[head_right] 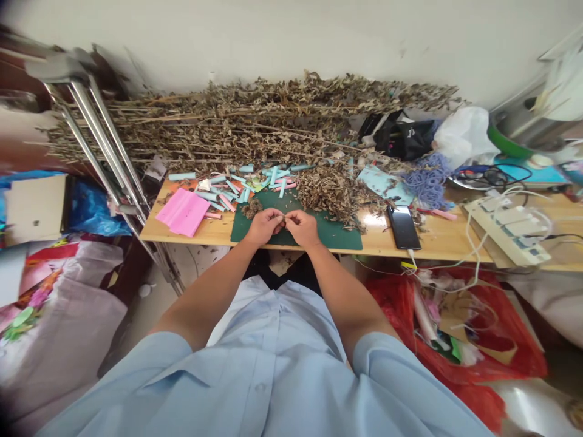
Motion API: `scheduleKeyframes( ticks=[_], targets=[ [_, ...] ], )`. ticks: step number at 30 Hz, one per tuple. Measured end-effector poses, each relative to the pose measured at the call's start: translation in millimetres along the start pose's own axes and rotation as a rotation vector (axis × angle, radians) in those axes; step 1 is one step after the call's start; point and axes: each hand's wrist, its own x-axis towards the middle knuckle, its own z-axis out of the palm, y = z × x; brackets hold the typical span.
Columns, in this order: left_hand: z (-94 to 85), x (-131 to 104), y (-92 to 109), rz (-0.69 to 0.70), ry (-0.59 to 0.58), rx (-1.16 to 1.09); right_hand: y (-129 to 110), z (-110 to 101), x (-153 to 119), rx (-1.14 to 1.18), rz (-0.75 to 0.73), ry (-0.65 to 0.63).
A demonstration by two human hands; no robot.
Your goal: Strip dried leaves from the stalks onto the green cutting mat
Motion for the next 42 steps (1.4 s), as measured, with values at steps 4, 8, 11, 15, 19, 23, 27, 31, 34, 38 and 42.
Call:
scheduleKeyframes(
  ticks=[4,8,11,15,19,23,27,31,34,38,42],
  targets=[
    [-0.7,-1,2,-0.024,0.024,-0.117,0,0,4,0.087,0.083,0.096],
    [0.1,-2,4,-0.062,0.013,-0.143,-2,4,6,0.102,0.103,0.135],
    [1.8,-1,6,-0.069,0.003,-0.121,-2,6,4,0.079,0.078,0.091],
    [4.0,0,5,-0.039,-0.004,-0.063,1,4,0,0.085,-0.001,0.015],
    [4.8,-1,5,-0.006,0.017,0.004,1,3,-2,-0.005,-0.108,0.017],
    [4.6,-4,8,0.039,0.052,0.189,1,5,-2,-0.160,-0.196,0.055],
    [3.8,-5,12,0.073,0.086,0.392,2,5,-1,-0.246,-0.251,0.095],
    [0.3,-5,15,0.107,0.071,0.507,3,4,0,-0.257,-0.252,0.071],
    [-2.8,-5,15,0.119,0.047,0.545,4,5,-1,-0.266,-0.251,0.070],
    [-5.0,-6,14,0.125,0.009,0.525,2,5,-2,-0.271,-0.203,0.066],
    [-6.7,-6,10,0.080,0.017,0.359,1,4,0,-0.161,-0.052,0.122]
  ],
)
